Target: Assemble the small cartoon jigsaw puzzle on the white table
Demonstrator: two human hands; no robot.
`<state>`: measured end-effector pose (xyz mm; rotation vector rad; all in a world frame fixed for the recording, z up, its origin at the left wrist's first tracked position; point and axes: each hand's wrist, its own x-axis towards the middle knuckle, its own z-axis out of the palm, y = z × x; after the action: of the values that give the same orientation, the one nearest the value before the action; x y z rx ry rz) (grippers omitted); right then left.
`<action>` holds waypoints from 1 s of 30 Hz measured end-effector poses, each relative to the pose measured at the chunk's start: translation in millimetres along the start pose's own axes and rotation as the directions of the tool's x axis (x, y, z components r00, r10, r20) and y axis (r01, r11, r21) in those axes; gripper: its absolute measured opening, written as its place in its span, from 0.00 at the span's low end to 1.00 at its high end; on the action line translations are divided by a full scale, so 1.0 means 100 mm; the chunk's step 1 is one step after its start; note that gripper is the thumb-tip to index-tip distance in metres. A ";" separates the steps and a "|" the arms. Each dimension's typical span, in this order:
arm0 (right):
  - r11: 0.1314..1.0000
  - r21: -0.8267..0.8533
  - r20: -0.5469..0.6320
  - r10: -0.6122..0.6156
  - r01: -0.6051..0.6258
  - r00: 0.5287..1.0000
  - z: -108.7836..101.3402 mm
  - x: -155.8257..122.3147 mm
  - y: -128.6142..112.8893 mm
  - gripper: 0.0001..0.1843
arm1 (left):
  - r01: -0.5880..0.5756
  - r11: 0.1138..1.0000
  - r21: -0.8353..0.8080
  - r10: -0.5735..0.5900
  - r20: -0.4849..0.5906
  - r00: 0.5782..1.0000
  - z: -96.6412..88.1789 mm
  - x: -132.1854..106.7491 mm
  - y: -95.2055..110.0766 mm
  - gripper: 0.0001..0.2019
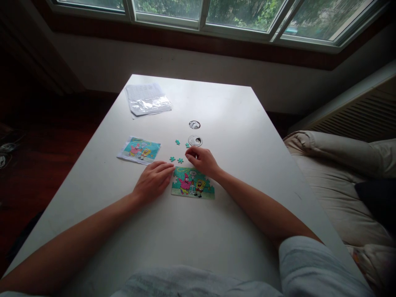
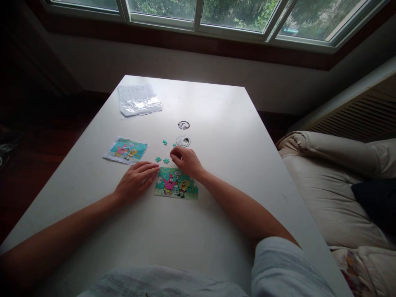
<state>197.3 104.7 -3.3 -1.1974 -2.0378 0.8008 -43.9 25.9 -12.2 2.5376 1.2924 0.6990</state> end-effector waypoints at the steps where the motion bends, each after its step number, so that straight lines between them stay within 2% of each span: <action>1: 1.000 0.003 0.000 0.002 -0.002 1.000 0.00 0.00 0.00 0.07 | 0.002 1.000 0.001 -0.002 -0.005 1.000 0.00 0.00 0.00 0.16; 11: 1.000 0.018 -0.013 -0.014 0.014 1.000 0.00 0.00 0.01 0.07 | -0.048 0.998 0.033 0.047 0.033 0.998 0.00 -0.01 0.01 0.14; 20: 0.999 0.033 -0.018 -0.027 0.027 0.999 0.01 0.00 0.01 0.07 | -0.069 0.995 0.078 0.063 0.079 0.995 -0.04 -0.01 0.04 0.17; 30: 1.000 0.000 -0.090 -0.020 0.020 0.996 -0.06 0.05 0.11 0.06 | -0.075 0.997 0.028 0.076 -0.027 0.997 0.02 0.00 -0.04 0.14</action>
<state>205.1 114.8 -6.6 -1.1895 -1.9737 0.7252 -45.7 27.8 -15.8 2.6195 1.2284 0.7403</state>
